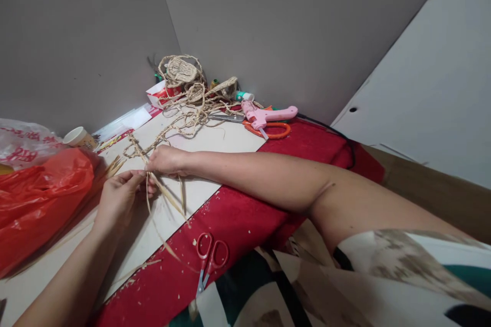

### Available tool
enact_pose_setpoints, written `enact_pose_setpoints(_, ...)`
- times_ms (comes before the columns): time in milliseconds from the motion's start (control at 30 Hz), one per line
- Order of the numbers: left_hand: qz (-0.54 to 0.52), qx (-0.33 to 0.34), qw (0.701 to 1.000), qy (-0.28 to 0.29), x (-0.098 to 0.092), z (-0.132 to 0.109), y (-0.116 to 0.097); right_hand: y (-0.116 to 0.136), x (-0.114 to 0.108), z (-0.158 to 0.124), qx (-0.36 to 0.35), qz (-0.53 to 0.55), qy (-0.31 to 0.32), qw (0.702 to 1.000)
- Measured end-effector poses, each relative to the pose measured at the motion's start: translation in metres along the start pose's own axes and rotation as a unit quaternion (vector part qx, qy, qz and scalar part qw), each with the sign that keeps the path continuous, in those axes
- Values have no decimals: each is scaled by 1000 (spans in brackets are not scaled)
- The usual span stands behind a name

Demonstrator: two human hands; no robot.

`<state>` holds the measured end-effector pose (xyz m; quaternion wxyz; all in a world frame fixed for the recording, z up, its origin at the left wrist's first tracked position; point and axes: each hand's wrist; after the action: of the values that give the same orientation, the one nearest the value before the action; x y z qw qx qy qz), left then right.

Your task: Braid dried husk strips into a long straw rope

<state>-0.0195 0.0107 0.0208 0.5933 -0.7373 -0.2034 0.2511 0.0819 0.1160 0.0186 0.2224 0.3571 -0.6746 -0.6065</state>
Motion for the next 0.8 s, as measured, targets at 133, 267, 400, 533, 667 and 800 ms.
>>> enact_pose_setpoints(133, 50, 32, 998, 4, -3, -3, -4, -1, -1, 3, -1, 34, -3, 999)
enact_pose_setpoints(267, 86, 160, 980, -83, -10, 8, -4, 1, -7, 9, 69, 132, 91, 985)
enact_pose_setpoints(400, -8, 58, 998, 2, -10, 17, -5, 3, -13, 13, 103, 174, 145, 969)
enact_pose_setpoints(533, -59, -32, 993, 100, -6, 16, -11, 5, -14, 12, 101, 157, 162, 969)
enact_pose_setpoints(667, 5, -17, 997, 75, -6, 15, -11, 3, -12, 10, 79, 128, 129, 980)
enact_pose_setpoints(800, 56, 2, 998, 35, -7, 16, -9, -1, -8, 9, 54, 79, 111, 989)
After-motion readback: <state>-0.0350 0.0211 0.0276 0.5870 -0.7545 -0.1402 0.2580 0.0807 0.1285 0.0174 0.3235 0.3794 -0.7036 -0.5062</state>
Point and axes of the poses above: each hand's wrist, its own z-axis towards the middle knuckle, its own x-axis out of the palm, y = z × x, and after that the axes turned 8 degrees about -y, right-handed
